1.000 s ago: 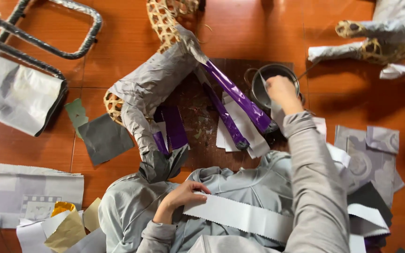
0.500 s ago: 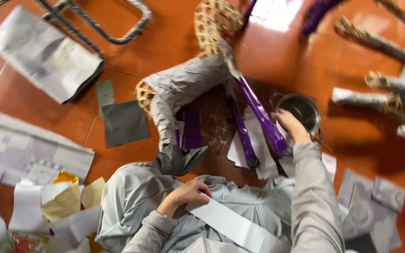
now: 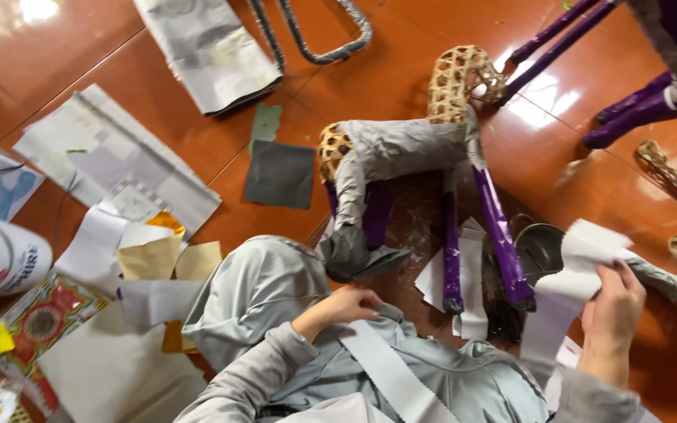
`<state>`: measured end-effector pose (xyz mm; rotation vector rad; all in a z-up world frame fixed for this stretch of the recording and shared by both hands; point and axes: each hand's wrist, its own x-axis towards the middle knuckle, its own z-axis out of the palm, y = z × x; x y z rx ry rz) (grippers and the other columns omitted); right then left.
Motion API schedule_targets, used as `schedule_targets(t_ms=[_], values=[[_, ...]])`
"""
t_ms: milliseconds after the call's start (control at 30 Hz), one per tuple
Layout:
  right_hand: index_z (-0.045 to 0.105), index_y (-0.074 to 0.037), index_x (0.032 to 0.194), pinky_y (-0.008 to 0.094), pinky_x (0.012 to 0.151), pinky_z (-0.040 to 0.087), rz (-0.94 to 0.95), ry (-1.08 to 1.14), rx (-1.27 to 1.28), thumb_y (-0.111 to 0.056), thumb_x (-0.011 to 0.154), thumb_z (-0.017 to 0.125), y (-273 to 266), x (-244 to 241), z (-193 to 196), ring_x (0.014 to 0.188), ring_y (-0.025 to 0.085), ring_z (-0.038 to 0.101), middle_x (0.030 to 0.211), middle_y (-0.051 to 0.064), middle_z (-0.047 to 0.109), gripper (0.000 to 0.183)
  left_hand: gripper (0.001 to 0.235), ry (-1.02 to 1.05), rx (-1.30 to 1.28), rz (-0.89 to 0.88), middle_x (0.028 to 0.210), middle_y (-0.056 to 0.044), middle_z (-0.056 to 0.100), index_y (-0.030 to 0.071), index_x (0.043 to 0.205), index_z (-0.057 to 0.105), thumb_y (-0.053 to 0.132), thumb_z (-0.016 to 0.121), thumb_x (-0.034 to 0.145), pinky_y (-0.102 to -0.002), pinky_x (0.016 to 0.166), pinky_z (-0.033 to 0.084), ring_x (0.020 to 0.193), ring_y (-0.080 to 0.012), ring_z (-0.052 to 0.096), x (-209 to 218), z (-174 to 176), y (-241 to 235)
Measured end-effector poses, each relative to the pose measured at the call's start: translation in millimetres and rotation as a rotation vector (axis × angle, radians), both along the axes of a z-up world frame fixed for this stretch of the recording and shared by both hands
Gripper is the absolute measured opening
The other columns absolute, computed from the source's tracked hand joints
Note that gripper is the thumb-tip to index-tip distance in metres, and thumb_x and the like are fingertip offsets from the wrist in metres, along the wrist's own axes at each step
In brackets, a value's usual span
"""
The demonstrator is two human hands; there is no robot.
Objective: Applying decorative paper strips and adhesive to a bamboo giraffe frame.
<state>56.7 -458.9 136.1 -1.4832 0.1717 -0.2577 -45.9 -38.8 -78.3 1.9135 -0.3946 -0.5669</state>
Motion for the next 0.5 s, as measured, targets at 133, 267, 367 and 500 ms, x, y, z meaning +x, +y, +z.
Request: schedule_targets(t_ms=[133,267,367,500], values=[[0.066,-0.001,0.125,0.027,0.101,0.053,0.057,-0.12,-0.063,-0.004,0.102,0.052,49,-53,-34,0.11,0.016,0.066,0.12,0.007,0.07,0.027,0.038,0.093,-0.043,0.054,0.101,-0.009,0.078,0.011,0.118,0.073,0.036,0.073,0.089,-0.034,0.083,0.056,0.093,-0.0219,0.073,-2,0,9],[0.062,0.002,0.11,0.032,0.077,0.044,-0.109,0.009,-0.436,-0.012,0.115,0.059,97,-95,-127,0.083,0.015,0.055,0.091,0.009,0.062,0.015,0.035,0.107,-0.127,0.147,0.095,-0.008,0.079,0.008,0.117,0.077,0.033,0.074,0.092,-0.031,0.076,0.056,0.083,-0.016,0.072,-9,-8,19],[0.059,0.003,0.108,0.035,0.068,0.042,-0.116,0.069,-0.511,-0.014,0.115,0.055,171,-119,-135,0.074,0.018,0.053,0.085,0.011,0.06,0.019,0.034,0.241,-0.247,0.21,0.093,-0.007,0.078,0.005,0.118,0.077,0.028,0.074,0.093,-0.029,0.07,0.055,0.079,-0.0125,0.067,-14,-7,25],[0.058,0.005,0.108,0.04,0.07,0.046,-0.109,0.06,-0.655,-0.011,0.113,0.052,243,-141,-124,0.075,0.028,0.057,0.087,0.018,0.063,0.018,0.033,0.487,-0.56,0.328,0.097,-0.005,0.075,-0.002,0.12,0.073,0.018,0.075,0.093,-0.027,0.072,0.055,0.081,-0.0101,0.066,-19,3,29]])
